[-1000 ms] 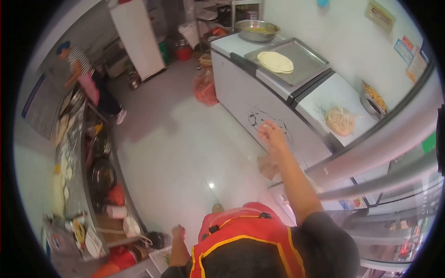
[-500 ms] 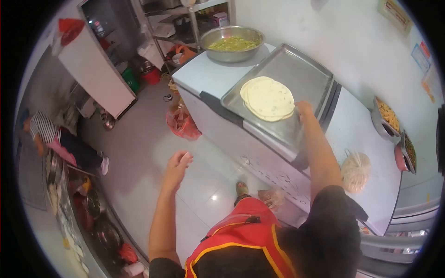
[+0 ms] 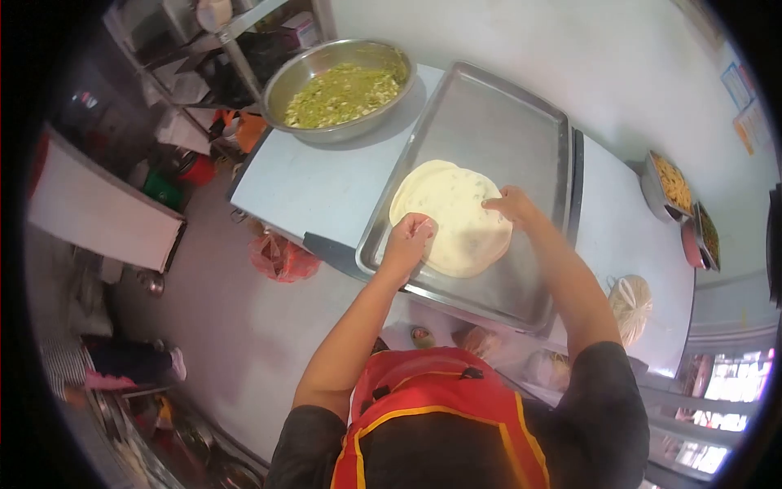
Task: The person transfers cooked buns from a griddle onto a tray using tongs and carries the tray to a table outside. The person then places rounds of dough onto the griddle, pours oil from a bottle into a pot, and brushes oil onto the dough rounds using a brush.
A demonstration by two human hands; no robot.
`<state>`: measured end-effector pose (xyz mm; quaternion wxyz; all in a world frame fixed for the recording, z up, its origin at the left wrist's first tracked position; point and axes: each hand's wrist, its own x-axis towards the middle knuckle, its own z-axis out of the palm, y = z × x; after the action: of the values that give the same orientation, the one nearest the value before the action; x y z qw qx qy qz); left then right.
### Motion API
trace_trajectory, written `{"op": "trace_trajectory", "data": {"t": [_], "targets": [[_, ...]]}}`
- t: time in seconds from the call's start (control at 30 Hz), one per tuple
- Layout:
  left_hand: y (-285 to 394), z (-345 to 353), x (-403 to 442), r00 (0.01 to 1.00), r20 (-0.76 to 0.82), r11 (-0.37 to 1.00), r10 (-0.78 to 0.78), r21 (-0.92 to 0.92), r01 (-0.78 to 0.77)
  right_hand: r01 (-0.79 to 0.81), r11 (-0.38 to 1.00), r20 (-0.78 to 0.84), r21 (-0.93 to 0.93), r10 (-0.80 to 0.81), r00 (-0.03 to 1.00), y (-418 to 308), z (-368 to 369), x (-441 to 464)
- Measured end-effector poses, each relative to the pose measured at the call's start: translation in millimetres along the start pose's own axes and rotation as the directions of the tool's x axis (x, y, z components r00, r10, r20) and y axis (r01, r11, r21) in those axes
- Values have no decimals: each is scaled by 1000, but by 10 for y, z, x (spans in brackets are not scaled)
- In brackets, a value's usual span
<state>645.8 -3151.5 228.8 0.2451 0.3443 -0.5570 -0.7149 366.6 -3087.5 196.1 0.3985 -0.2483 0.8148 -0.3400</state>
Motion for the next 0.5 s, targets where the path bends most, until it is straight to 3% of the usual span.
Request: {"op": "trace_trajectory", "data": {"t": [0.07,0.17,0.27,0.3,0.37,0.4,0.43,0.47,0.5], "targets": [[-23,2,136,997,-6,996,-73,-46,73,-121,990,97,69,114,989,72,-71,136],[-28,-29,222,987,-9,976,-163,-145,160,-199,975,56,97,194,979,-32,22,119],[-61,-146,208,987,29,948,-157,-276,159,-71,969,-131,-235,41,991,-580,153,-268],[37,-204,171,973,83,926,-216,-298,231,116,933,-210,-341,-196,958,-659,247,-407],[-17,-240,195,938,133,820,-321,-457,345,396,702,-260,-592,-631,731,-817,534,-823],[-54,-258,170,914,158,751,-374,-526,399,157,824,-234,-545,-329,915,-1446,724,-1416],[-73,-302,149,905,202,685,-373,-599,416,151,734,-203,-662,-370,907,-1701,963,-1795],[-91,-342,102,897,241,610,-370,-666,430,283,603,-60,-746,-485,873,-1609,1145,-1967],[-109,-382,55,888,279,528,-365,-723,444,338,567,-4,-751,-517,856,-1659,1316,-2238]]}}
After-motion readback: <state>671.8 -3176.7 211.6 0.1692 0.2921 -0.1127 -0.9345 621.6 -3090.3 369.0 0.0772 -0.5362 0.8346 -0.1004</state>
